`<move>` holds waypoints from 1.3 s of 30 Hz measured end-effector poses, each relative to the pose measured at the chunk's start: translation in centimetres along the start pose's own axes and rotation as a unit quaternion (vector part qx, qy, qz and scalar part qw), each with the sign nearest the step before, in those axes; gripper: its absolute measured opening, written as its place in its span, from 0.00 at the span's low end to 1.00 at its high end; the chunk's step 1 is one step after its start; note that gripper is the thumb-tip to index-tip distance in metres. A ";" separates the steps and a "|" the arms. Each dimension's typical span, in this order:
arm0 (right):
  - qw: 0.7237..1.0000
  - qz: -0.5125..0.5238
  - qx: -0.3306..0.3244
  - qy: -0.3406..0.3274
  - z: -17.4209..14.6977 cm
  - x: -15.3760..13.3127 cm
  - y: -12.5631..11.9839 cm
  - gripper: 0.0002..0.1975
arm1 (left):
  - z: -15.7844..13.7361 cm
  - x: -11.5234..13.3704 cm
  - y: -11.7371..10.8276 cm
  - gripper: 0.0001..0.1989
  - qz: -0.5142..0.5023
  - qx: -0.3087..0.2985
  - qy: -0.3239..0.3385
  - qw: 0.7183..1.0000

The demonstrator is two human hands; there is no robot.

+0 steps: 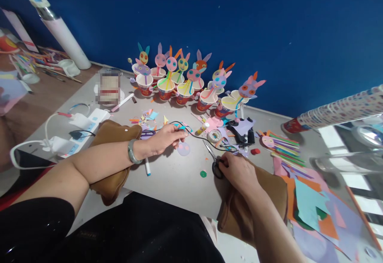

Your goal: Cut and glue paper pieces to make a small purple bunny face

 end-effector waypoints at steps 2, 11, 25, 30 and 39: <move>1.000 0.013 0.006 -0.002 0.0 0.1 0.1 0.09 | 0.0 0.0 0.0 0.10 0.000 -0.001 0.000 1.000; 0.999 -0.037 0.032 -0.023 -1.1 0.3 0.5 0.12 | 0.1 -0.3 -0.1 0.15 0.018 -0.010 -0.003 1.000; 0.998 -0.067 -0.002 -0.007 -0.6 0.5 0.6 0.08 | -0.2 0.0 0.0 0.14 0.014 -0.025 0.007 1.000; 0.998 -0.046 0.041 -0.002 -1.3 0.8 0.1 0.08 | -0.1 -0.4 -0.2 0.12 0.020 -0.036 0.015 0.999; 0.964 0.263 0.012 -0.035 -2.7 2.0 -2.4 0.14 | -0.3 -0.3 0.0 0.10 0.022 -0.054 0.005 0.998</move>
Point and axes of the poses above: each hand's wrist, its own z-axis towards the middle knuckle, its own y-axis out of the palm, x = y × z, the point moved 2 cm from there along z, towards the middle knuckle, and after that the axes turned 12 degrees about y, right-handed, at the moved point
